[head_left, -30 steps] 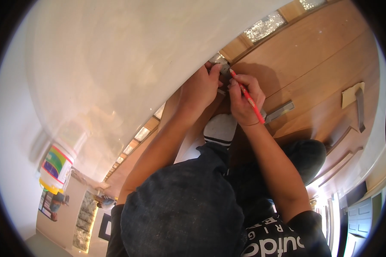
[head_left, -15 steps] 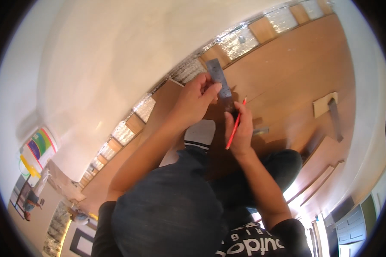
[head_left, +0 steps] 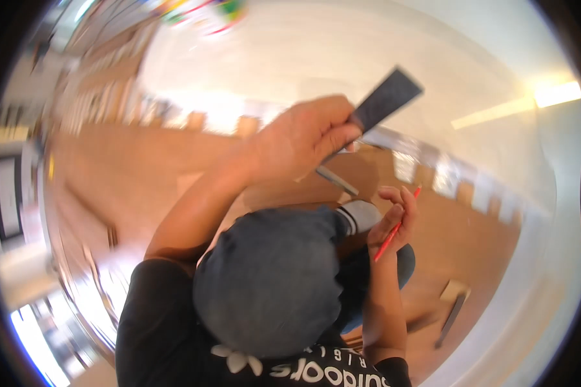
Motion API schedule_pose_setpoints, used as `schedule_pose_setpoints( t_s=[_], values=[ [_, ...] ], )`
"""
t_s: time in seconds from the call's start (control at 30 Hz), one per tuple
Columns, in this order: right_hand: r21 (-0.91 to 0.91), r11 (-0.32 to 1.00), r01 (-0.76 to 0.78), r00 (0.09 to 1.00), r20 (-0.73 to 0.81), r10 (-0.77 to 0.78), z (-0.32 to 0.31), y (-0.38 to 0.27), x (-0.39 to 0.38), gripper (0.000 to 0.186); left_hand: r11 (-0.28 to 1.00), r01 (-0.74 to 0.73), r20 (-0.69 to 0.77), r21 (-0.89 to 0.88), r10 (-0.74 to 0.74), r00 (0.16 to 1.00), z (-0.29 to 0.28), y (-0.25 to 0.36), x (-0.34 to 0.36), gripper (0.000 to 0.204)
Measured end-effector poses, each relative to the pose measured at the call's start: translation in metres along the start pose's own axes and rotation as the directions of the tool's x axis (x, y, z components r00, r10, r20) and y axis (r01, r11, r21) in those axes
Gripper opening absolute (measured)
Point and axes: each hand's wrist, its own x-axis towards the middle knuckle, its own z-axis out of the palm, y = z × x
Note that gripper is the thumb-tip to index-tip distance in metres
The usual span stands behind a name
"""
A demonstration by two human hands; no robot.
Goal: The person installs wooden flooring by using a nail gun to secure planks, marking planks with a pencil and square, and fitting planks against a wall.
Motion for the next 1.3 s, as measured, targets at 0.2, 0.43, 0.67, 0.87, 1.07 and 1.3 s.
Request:
schedule_pose_setpoints(
  t_s=[0.2, 0.43, 0.67, 0.87, 1.07, 1.3],
  values=[
    [-0.245, 0.961, -0.127, 0.928, 0.313, 0.202, 0.04, 0.107, -0.023, 0.032, 0.948, 0.31, -0.573, 0.073, -0.215, 0.791, -0.139, -0.024, -0.218, 0.025],
    [-0.527, 0.826, 0.201, 0.851, 0.511, 0.119, 0.047, 0.147, -0.052, 0.052, 0.781, 0.619, -0.659, -0.083, -0.509, 0.554, -0.167, -0.091, -0.391, 0.028],
    [-0.282, 0.622, 0.731, 0.437, 0.893, -0.108, 0.087, 0.123, -0.075, 0.082, 0.634, 0.584, -0.555, -0.507, -0.758, 0.342, -0.067, -0.253, -0.503, 0.029],
    [-0.151, 0.58, 0.801, 0.097, 0.988, 0.123, 0.235, 0.103, -0.124, 0.073, 0.505, 0.596, -0.333, -0.624, -0.862, 0.383, -0.006, -0.344, -0.523, 0.039],
    [-0.095, 0.445, 0.89, 0.112, 0.994, -0.011, 0.319, 0.096, -0.159, 0.062, 0.551, 0.457, -0.373, -0.698, -0.825, 0.425, -0.066, -0.364, -0.525, 0.03],
    [-0.136, 0.551, 0.823, 0.019, 0.977, 0.212, 0.349, 0.066, -0.147, 0.081, 0.536, -0.119, -0.546, -0.836, -0.834, 0.076, 0.002, -0.478, -0.54, 0.022]
  ],
)
